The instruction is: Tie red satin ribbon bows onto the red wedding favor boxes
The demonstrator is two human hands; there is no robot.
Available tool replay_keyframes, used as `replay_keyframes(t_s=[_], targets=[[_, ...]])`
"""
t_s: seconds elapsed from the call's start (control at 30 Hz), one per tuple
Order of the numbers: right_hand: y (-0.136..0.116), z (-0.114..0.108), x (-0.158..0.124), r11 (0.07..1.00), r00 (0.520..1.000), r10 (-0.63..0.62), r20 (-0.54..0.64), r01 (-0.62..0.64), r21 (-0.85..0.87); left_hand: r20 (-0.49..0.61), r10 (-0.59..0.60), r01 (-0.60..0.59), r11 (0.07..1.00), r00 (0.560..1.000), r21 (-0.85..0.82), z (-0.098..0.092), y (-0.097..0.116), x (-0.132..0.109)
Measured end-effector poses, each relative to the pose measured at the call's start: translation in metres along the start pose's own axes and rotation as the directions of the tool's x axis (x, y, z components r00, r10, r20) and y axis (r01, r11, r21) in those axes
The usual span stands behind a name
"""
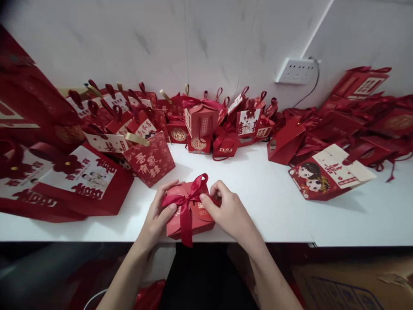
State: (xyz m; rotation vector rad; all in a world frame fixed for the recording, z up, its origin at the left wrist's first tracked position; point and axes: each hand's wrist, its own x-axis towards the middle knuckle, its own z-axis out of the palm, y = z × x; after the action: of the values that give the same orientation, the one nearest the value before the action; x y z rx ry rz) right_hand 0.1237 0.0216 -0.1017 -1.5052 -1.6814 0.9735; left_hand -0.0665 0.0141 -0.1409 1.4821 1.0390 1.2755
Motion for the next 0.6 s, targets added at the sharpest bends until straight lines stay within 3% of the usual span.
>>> replay_keyframes(t_s=[0.07,0.13,0.17,0.23,0.3,0.33,0.4,0.47,0.6], targets=[[0.002,-0.005,-0.004,0.999,0.995,0.041,0.087,-0.042,0.015,-0.12,0.125,-0.111,0.987,0.985,0.115,0.0,-0.001,-0.007],[0.004,-0.007,-0.006,0.993,0.987,0.049,0.154,-0.065,0.097,-0.213,0.393,-0.312,0.89,0.894,0.333,0.0,0.0,-0.018],[0.005,-0.007,-0.007,0.987,0.984,0.042,0.172,-0.067,0.147,-0.17,0.535,-0.416,0.788,0.828,0.455,-0.001,0.003,-0.025],[0.007,-0.008,-0.009,0.972,0.983,0.011,0.181,-0.053,0.23,0.076,0.702,-0.579,0.515,0.708,0.632,-0.002,0.009,-0.036],[0.009,-0.007,-0.009,0.961,0.983,-0.025,0.18,-0.026,0.276,0.326,0.692,-0.661,0.29,0.645,0.692,-0.003,0.017,-0.042],[0.01,-0.007,-0.01,0.956,0.983,-0.042,0.181,-0.013,0.295,0.409,0.66,-0.685,0.226,0.631,0.692,-0.005,0.021,-0.043],[0.012,-0.007,-0.01,0.944,0.98,-0.062,0.187,-0.003,0.329,0.492,0.616,-0.723,0.191,0.615,0.664,-0.009,0.027,-0.039],[0.013,-0.009,-0.009,0.94,0.981,-0.068,0.184,0.001,0.343,0.509,0.606,-0.745,0.223,0.611,0.629,-0.012,0.03,-0.033],[0.018,-0.02,-0.002,0.982,0.985,-0.087,0.152,0.059,0.181,0.395,0.65,-0.726,0.375,0.649,0.577,-0.014,0.032,-0.02]])
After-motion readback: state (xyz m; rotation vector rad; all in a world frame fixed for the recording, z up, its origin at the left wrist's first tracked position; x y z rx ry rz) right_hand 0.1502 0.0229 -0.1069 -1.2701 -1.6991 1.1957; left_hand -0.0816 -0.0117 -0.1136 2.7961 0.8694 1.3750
